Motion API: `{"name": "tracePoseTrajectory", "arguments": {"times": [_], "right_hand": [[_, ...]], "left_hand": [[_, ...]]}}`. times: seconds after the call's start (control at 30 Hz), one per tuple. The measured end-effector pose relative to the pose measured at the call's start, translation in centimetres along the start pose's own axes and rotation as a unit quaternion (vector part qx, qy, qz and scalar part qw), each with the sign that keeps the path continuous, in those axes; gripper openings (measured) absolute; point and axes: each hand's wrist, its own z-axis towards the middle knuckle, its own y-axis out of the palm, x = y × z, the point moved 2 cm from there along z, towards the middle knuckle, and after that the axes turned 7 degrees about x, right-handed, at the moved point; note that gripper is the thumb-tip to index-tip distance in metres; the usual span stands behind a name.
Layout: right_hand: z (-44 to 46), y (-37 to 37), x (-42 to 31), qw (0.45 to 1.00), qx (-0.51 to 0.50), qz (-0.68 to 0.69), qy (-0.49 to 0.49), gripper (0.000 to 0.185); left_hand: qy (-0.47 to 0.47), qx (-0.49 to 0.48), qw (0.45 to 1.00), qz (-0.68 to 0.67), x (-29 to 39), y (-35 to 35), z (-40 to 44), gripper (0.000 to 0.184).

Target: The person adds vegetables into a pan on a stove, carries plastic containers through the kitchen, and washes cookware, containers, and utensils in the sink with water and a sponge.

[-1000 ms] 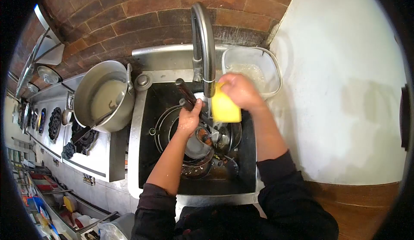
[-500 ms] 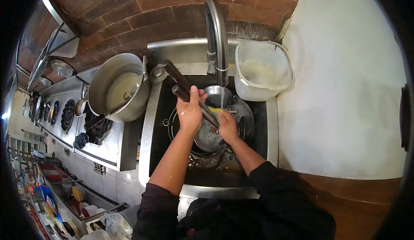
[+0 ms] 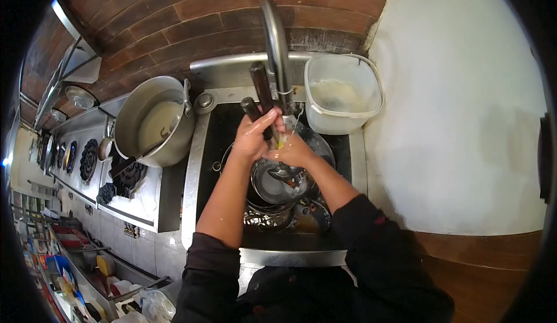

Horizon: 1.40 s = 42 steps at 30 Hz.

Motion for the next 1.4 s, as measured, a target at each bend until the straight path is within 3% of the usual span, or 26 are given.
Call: {"name": "tracePoseTrajectory", "arguments": {"times": [0.03, 0.2, 0.27, 0.33, 0.4, 0.47, 0.5, 0.53, 0.6, 0.63, 0.67, 0.7, 0.87, 0.9, 0.93, 0.97, 1.0, 1.03, 1.07, 1.1, 1.13, 1.2, 1.23, 1.3, 1.33, 1.4], "right_hand": [[0.4, 0.0, 0.3, 0.982, -0.179, -0.068, -0.002, 0.047], [2.6, 0.2, -0.3, 0.959, -0.23, -0.13, 0.098, 0.067], [4.0, -0.5, -2.5, 0.974, -0.121, -0.189, 0.013, 0.081], [5.4, -0.3, -3.1, 0.98, -0.115, -0.16, 0.036, 0.071], [5.3, 0.3, -3.3, 0.982, -0.117, -0.135, 0.061, 0.062], [4.7, 0.6, -3.4, 0.992, 0.018, -0.073, 0.103, 0.059], [4.6, -0.1, -3.3, 0.992, 0.014, -0.075, 0.1, 0.059], [4.3, -1.7, -2.4, 0.993, 0.013, -0.095, 0.074, 0.05], [3.9, -3.9, -0.7, 0.991, 0.015, -0.133, 0.025, 0.037], [2.9, -3.4, 0.3, 0.991, 0.016, -0.134, 0.025, 0.037], [0.6, -2.8, 1.4, 0.981, 0.113, -0.151, -0.036, 0.034], [-1.9, -2.2, 2.0, 0.959, 0.209, -0.165, -0.095, 0.033], [-5.0, 2.4, 5.5, 0.923, 0.308, -0.208, -0.097, 0.029], [-3.7, 2.1, 8.2, 0.955, 0.269, -0.026, 0.125, 0.029], [-3.4, 2.7, 11.6, 0.904, 0.206, 0.159, 0.339, 0.03], [-3.6, 4.2, 16.2, 0.846, 0.214, 0.345, 0.347, 0.029], [-4.1, 4.8, 16.0, 0.843, 0.218, 0.348, 0.348, 0.029], [-3.8, 4.7, 14.7, 0.919, 0.269, 0.193, 0.216, 0.031], [-4.4, 4.4, 10.4, 0.947, 0.309, 0.03, 0.084, 0.038], [-5.2, 4.0, 5.7, 0.914, 0.374, -0.153, -0.03, 0.048], [-5.8, 4.3, 5.9, 0.915, 0.372, -0.153, -0.033, 0.048], [-6.4, 4.6, 7.2, 0.943, 0.298, -0.145, -0.043, 0.066], [-5.7, 3.1, 7.0, 0.96, 0.24, -0.141, 0.007, 0.061], [-3.6, 0.5, 9.8, 0.983, 0.151, -0.105, 0.002, 0.048], [-2.3, -0.7, 9.8, 0.987, 0.112, -0.118, -0.004, 0.039], [-0.2, -3.6, 7.8, 0.988, 0.074, -0.137, -0.009, 0.032]], "left_hand": [[-0.001, -0.074, 0.997, 0.004, 0.5, -0.3, -0.1, 0.027], [0.102, -0.033, 0.994, -0.007, -1.3, -2.8, -1.3, 0.053], [0.13, 0.014, 0.991, 0.035, -5.3, -5.4, -2.2, 0.059], [-0.031, -0.036, 0.967, 0.251, -8.0, -6.0, -3.0, 0.072], [-0.006, -0.075, 0.955, 0.287, -8.7, -4.9, -1.8, 0.062], [-0.058, 0.063, 0.88, 0.466, -7.7, -4.3, -0.2, 0.04], [0.086, 0.058, 0.932, 0.346, -7.0, -2.5, -0.3, 0.031], [0.089, 0.061, 0.932, 0.346, -7.0, -2.9, 0.1, 0.031], [0.03, 0.242, 0.955, 0.168, -8.0, -5.0, 1.7, 0.033], [0.091, 0.305, 0.941, 0.114, -8.1, -6.0, 2.6, 0.036], [0.103, 0.339, 0.93, 0.098, -7.0, -5.8, 2.5, 0.04], [0.122, 0.358, 0.924, 0.06, -6.6, -5.8, 2.7, 0.036], [0.163, 0.407, 0.897, -0.064, -5.1, -3.5, 2.9, 0.032], [0.187, 0.39, 0.9, -0.049, -4.7, -3.4, 2.6, 0.032], [0.208, 0.374, 0.903, -0.032, -4.4, -3.5, 2.1, 0.033], [0.207, 0.353, 0.91, -0.068, -3.8, -3.7, 1.9, 0.032], [0.204, 0.351, 0.912, -0.064, -3.2, -3.7, 1.9, 0.032], [0.214, 0.365, 0.903, -0.079, -2.5, -3.7, 2.2, 0.031], [0.225, 0.383, 0.891, -0.094, -1.9, -3.7, 2.4, 0.031], [0.211, 0.43, 0.873, -0.09, -1.5, -3.9, 2.8, 0.032], [0.213, 0.432, 0.871, -0.092, -1.0, -3.8, 2.9, 0.032], [0.182, 0.491, 0.85, -0.051, -0.3, -3.8, 2.6, 0.027], [0.186, 0.494, 0.848, -0.05, -0.4, -4.2, 2.3, 0.027], [0.212, 0.368, 0.905, 0.039, -1.2, -4.9, 1.5, 0.02], [0.212, 0.368, 0.904, 0.039, -1.4, -5.7, 0.9, 0.02], [0.105, 0.147, 0.983, 0.023, -2.1, -6.4, 0.3, 0.016]]}}
